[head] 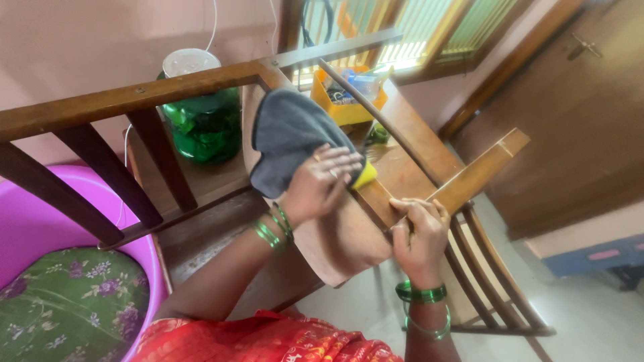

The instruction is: The person wipes down a wooden chair with a cloth, flipping it over to clean the frame, legs, and underside.

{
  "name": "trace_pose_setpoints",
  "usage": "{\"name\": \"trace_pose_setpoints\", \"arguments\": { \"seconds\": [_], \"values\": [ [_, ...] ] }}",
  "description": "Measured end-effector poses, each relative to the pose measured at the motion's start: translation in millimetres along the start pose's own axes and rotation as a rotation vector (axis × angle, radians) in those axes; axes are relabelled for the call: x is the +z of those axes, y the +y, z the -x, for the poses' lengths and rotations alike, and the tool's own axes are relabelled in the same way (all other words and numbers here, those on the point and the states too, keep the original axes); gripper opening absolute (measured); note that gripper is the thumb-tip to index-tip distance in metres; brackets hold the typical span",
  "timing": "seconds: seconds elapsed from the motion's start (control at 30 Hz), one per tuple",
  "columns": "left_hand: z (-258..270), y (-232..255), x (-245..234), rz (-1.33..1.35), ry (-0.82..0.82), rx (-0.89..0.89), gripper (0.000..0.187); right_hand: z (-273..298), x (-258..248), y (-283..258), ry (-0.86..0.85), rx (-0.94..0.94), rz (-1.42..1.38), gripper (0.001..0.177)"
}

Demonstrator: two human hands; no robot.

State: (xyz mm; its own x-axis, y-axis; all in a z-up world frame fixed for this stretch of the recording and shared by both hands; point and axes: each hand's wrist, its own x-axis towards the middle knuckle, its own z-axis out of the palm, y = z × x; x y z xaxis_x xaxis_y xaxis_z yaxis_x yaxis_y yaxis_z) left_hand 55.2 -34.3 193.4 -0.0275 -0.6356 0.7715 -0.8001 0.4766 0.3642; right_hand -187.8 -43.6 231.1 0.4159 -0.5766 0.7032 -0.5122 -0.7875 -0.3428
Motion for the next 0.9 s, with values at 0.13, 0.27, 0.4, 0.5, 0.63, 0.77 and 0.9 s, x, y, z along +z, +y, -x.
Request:
{"name": "trace_pose_setpoints", "arguments": {
  "seconds": [0.13,0.27,0.4,0.5,0.63,0.77,0.9],
  "values": [
    [10.8,39.2,6.1,0.069,-0.072,0.104,0.033,-7.4,-11.1,-2.4,-0.037,0.131,-0.107,0.03],
    [22.1,54.2,-3.7,0.04,-0.112,0.186,0.045,-30.8,-33.6,-17.8,-0.078,0.427,-0.53,0.04],
    [28.7,45.4,-4.7,-0.143,-0.172,0.276,0.053,-74.5,-8.3,-22.4,-0.311,-0.188,-0.074,0.049],
    [44.0,38.7,-18.9,-0.07,-0.081,0.295,0.045,-97.8,22.0,-12.9,-0.49,-0.516,-0.131,0.064],
    [46.0,32.3,-52.9,0.128,0.227,0.131,0.03,-69.6,16.7,-11.6,-0.695,-0.455,-0.049,0.066],
    [29.1,27.1,-76.8,0.228,0.289,-0.068,0.038,-24.7,-24.7,-18.8,-0.56,-0.397,0.134,0.058],
    [23.3,31.1,-86.1,0.087,0.264,-0.053,0.039,1.8,-55.1,3.9,-0.493,-0.359,0.067,0.054]
  ]
}}
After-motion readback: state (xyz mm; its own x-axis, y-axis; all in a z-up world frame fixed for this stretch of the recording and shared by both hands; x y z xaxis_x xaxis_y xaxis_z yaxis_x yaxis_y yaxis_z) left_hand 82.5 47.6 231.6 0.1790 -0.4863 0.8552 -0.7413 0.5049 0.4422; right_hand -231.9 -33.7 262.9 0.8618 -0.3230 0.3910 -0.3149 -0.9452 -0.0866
